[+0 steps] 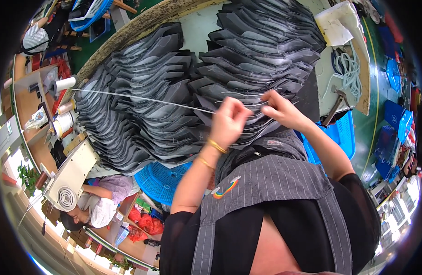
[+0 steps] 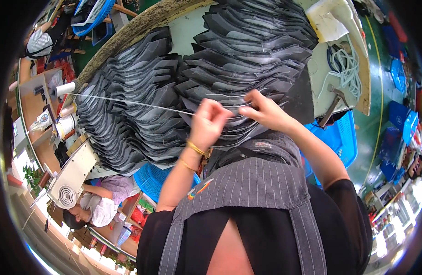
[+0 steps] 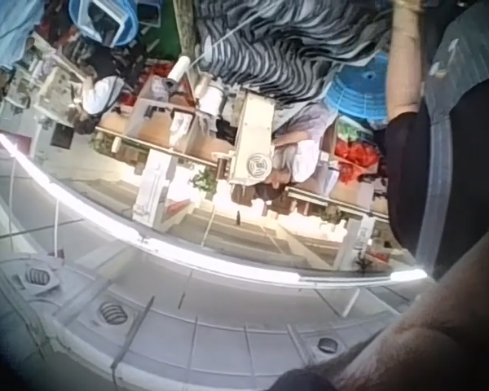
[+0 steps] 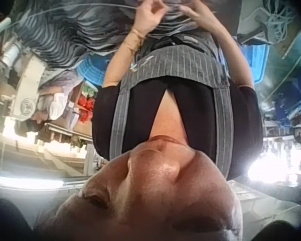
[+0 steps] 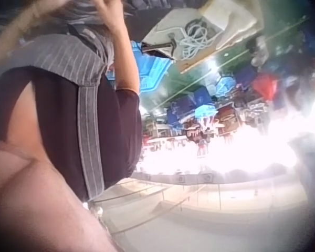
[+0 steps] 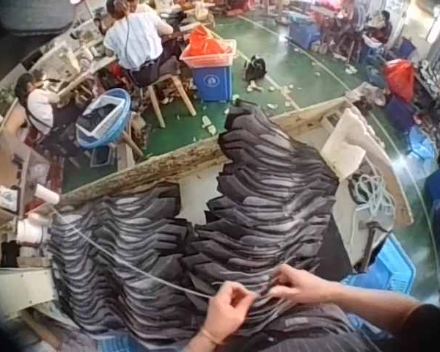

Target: The recorder is manually pulling thread through a series of shoe upper components to assemble or secure them.

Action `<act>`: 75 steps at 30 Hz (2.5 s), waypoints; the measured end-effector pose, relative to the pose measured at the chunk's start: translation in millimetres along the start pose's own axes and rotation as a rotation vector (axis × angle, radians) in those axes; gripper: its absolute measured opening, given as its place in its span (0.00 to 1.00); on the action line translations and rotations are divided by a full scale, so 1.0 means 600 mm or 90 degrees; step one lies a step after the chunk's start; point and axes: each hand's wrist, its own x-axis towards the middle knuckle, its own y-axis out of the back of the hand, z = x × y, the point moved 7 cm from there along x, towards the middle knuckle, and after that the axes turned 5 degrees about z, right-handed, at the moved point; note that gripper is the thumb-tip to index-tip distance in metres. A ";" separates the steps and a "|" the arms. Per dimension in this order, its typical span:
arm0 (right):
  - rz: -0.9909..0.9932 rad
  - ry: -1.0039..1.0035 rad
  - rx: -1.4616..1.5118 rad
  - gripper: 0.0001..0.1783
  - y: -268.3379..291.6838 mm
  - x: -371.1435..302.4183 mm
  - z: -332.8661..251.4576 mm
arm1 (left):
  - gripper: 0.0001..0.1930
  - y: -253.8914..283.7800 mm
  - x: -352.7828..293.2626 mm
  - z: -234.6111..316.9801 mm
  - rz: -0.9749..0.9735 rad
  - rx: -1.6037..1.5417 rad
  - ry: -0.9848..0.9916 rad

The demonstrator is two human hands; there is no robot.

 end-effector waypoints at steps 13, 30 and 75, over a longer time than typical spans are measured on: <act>0.193 0.045 -0.056 0.11 0.070 0.043 0.064 | 0.05 0.028 0.107 0.006 -0.048 0.329 -0.221; 0.077 0.254 -0.270 0.17 0.049 0.064 0.032 | 0.05 0.074 0.150 -0.008 -0.130 0.315 -0.151; 0.113 -0.023 -0.041 0.11 0.079 0.037 0.111 | 0.06 0.044 0.133 -0.029 -0.160 0.258 -0.083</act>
